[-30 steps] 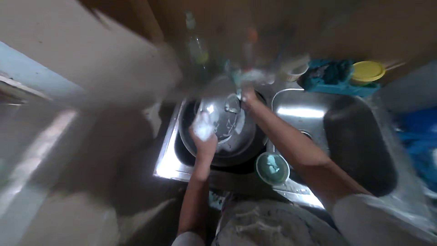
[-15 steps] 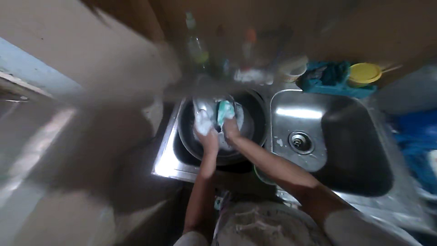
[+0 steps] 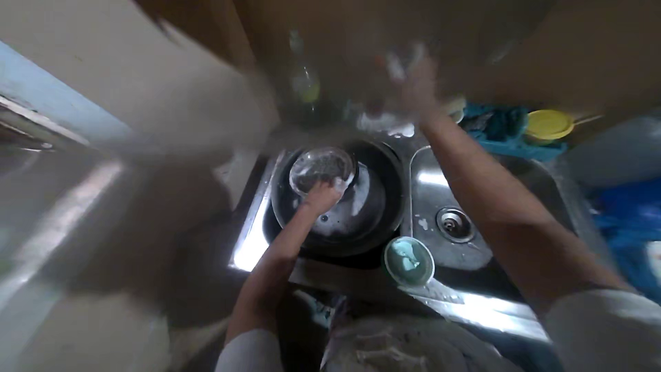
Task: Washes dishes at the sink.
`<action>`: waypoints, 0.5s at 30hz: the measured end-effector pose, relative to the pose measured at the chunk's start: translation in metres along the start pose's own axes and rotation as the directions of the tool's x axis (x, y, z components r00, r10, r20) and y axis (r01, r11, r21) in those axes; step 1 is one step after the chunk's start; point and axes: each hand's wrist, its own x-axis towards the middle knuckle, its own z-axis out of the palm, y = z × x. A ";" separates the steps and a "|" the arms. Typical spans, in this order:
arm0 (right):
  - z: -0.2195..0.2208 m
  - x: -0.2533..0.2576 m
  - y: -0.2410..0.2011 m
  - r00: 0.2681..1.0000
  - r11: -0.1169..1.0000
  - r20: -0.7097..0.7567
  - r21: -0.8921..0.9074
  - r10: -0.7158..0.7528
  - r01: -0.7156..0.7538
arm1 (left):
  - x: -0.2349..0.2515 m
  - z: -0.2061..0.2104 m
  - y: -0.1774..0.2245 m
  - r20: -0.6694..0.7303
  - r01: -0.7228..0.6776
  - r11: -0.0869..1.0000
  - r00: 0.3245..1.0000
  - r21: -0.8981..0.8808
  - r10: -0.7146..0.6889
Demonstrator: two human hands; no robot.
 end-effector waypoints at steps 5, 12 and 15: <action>0.002 0.015 -0.009 0.974 0.989 0.219 -0.118 -0.059 0.087 | 0.013 0.019 -0.004 0.122 -0.060 0.996 0.991 0.064 0.052; -0.004 0.026 0.021 0.955 0.986 0.254 -0.028 -0.154 0.167 | 0.031 0.028 0.009 0.034 -0.097 0.991 0.994 -0.092 0.100; -0.006 0.037 0.036 0.949 0.977 0.259 0.159 -0.178 0.140 | 0.038 0.029 0.015 -0.005 -0.099 0.986 0.995 -0.137 0.100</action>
